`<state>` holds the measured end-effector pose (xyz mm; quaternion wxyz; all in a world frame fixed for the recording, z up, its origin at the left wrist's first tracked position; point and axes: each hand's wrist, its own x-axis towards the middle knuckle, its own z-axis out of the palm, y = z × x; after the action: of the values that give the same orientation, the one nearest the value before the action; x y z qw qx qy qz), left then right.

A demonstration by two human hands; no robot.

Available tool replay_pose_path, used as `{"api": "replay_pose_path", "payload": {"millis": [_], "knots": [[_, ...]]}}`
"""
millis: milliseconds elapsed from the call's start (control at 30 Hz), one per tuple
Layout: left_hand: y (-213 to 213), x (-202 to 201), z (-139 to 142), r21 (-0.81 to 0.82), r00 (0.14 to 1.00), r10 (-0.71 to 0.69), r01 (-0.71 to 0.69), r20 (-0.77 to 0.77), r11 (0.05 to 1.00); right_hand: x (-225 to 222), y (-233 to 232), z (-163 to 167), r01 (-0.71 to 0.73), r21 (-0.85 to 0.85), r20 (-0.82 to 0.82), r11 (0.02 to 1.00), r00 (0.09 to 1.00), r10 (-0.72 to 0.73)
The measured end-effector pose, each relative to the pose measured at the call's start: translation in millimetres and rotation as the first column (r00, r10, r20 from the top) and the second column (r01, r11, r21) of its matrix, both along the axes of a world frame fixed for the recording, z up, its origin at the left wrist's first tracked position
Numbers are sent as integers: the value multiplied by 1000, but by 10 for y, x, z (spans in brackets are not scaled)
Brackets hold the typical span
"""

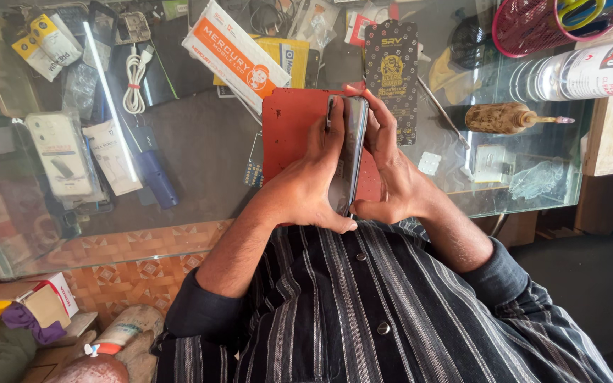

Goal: The person applies liquid from a bottle onto a smartphone, then pries along the edge of the phone with a blade to open the back cover. They remove the back cover, set it aside, and use a pry tool on the exposed internal components of the phone.

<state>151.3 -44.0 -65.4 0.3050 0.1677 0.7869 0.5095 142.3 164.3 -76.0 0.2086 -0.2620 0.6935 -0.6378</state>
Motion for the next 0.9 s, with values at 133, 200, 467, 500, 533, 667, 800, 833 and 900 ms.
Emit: {"api": "replay_pose_path", "payload": {"millis": [133, 200, 467, 500, 533, 667, 800, 833, 900], "knots": [[-47, 16, -62, 13, 1000, -23, 23, -11, 1000, 17, -29, -27, 8, -21, 16, 1000, 1000, -8], [-73, 18, -98, 46, 1000, -29, 29, 6, 999, 10, -17, -37, 7, -6, 24, 1000, 1000, -7], [47, 93, -187, 165, 999, 42, -46, 26, 985, -124, 212, -24, -195, -19, 72, 981, 978, 196], [53, 89, -199, 162, 999, 35, -40, 32, 986, -136, 221, -22, -201, -20, 88, 979, 975, 202], [55, 82, -207, 158, 999, 28, -33, 36, 987, -151, 224, -21, -207, -23, 102, 978, 973, 208], [68, 92, -215, 143, 999, -4, -3, 46, 990, -169, 205, 17, -265, 87, 73, 960, 963, 259], [69, 77, -203, 105, 995, -45, 35, 94, 994, -131, 182, 77, -250, 147, 54, 957, 968, 245], [69, 76, -200, 89, 994, -56, 48, 98, 995, -117, 177, 83, -242, 149, 39, 959, 970, 239], [78, 68, -194, 72, 994, -57, 51, 93, 996, -101, 175, 88, -242, 123, 49, 962, 970, 237]]}}
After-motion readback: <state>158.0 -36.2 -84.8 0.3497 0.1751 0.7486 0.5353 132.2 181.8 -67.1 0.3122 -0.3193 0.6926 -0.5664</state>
